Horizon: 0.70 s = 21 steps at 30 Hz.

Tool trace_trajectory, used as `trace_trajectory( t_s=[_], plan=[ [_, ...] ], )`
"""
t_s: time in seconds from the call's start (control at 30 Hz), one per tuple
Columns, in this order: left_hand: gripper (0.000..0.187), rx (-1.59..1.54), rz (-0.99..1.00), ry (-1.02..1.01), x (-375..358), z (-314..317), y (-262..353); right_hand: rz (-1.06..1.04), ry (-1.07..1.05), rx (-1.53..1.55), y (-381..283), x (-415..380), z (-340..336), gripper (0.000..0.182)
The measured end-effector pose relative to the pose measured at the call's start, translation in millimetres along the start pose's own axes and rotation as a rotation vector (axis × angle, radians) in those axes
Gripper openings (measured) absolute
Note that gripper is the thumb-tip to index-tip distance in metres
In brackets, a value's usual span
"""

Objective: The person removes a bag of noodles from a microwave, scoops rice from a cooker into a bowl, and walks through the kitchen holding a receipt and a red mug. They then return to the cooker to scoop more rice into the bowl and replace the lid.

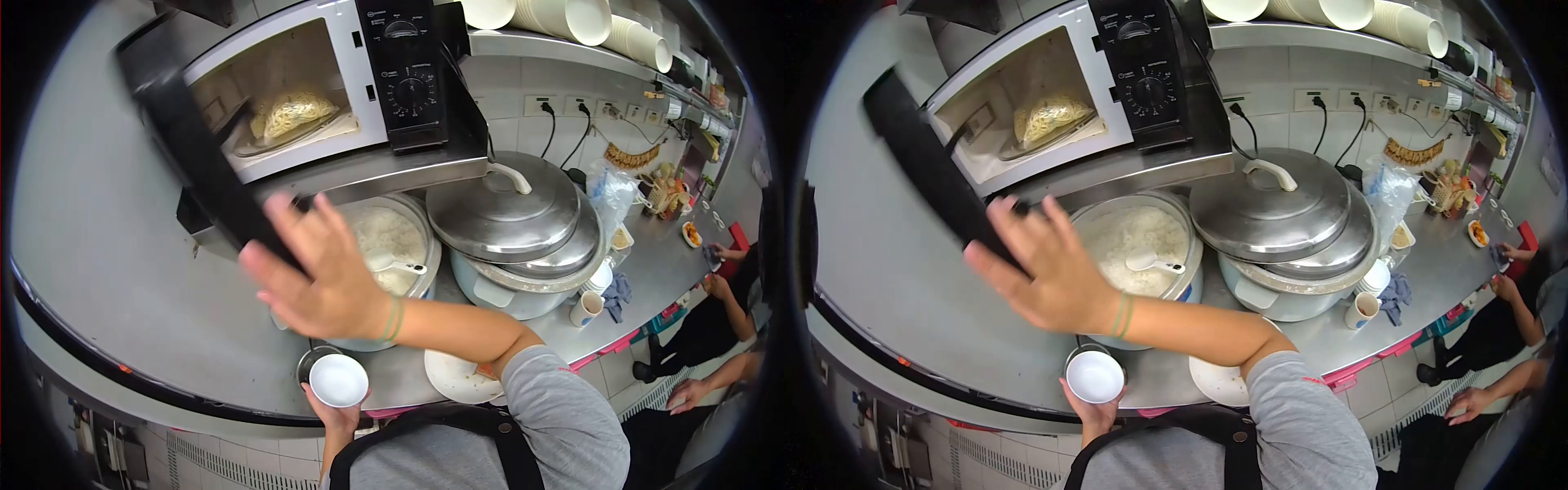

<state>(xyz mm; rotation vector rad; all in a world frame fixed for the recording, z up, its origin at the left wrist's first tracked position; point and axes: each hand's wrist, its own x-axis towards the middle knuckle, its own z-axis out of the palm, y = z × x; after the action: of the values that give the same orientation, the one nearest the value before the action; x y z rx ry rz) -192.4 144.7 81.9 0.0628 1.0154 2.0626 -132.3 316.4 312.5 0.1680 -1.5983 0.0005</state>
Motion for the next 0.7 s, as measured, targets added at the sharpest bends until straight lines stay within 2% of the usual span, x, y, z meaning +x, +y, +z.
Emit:
trace_trajectory(
  t_s=[0.03, 0.17, 0.3, 0.33, 0.37, 0.4, 0.43, 0.47, 0.5, 0.57, 0.6, 0.63, 0.67, 0.7],
  plan=[
    [0.077, 0.000, 0.017, 0.004, -1.6, 0.7, 1.7, -0.015, 0.011, -0.046, -17.5, 2.9, 6.2, 0.050],
    [0.076, -0.017, 0.102, 0.019, -8.4, 3.3, 4.1, 0.021, 0.080, 0.035, -68.7, 12.7, 32.7, 0.046],
    [0.077, -0.062, 0.102, 0.060, -15.0, -6.2, 1.2, -0.018, -0.001, -0.043, -86.3, 18.6, 35.5, 0.048],
    [0.077, -0.097, 0.103, 0.107, -16.7, -10.8, -0.7, 0.062, -0.062, 0.144, -92.1, 23.9, 22.9, 0.047],
    [0.078, -0.132, 0.103, 0.154, -18.6, -16.7, -1.0, 0.057, -0.063, 0.155, -88.0, 21.3, 21.4, 0.047],
    [0.078, -0.042, 0.125, 0.075, -22.3, -25.4, 0.5, 0.022, 0.053, 0.254, -80.7, 18.7, 23.1, 0.046],
    [0.078, -0.052, 0.129, 0.081, -25.1, -30.7, 2.1, -0.012, 0.166, 0.351, -70.6, 19.5, 22.2, 0.046],
    [0.077, -0.076, 0.121, 0.131, -28.0, -35.0, 2.9, -0.026, 0.000, 0.367, -40.8, 49.1, 16.1, 0.028],
    [0.076, -0.100, 0.111, 0.180, -30.6, -38.7, 3.2, 0.022, 0.157, 0.243, -17.8, 70.8, 30.6, 0.019],
    [0.075, -0.113, 0.121, 0.200, -35.6, -46.2, 3.7, 0.136, 0.131, 0.014, 53.5, 86.6, 82.1, 0.014],
    [0.075, -0.154, 0.137, 0.174, -38.9, -50.5, 3.7, 0.270, -0.055, -0.178, 83.1, 94.9, 97.6, 0.020],
    [0.074, -0.194, 0.155, 0.148, -41.6, -55.8, 3.6, 0.389, -0.368, -0.383, 105.2, 114.2, 104.6, 0.033],
    [0.074, -0.204, 0.159, 0.151, -43.2, -62.3, 2.4, 0.586, -0.320, -0.460, 135.6, 118.1, 130.9, 0.045],
    [0.072, -0.215, 0.172, 0.114, -43.8, -69.6, 0.6, 0.741, -0.540, -0.439, 153.4, 136.0, 133.7, 0.066]
  ],
)
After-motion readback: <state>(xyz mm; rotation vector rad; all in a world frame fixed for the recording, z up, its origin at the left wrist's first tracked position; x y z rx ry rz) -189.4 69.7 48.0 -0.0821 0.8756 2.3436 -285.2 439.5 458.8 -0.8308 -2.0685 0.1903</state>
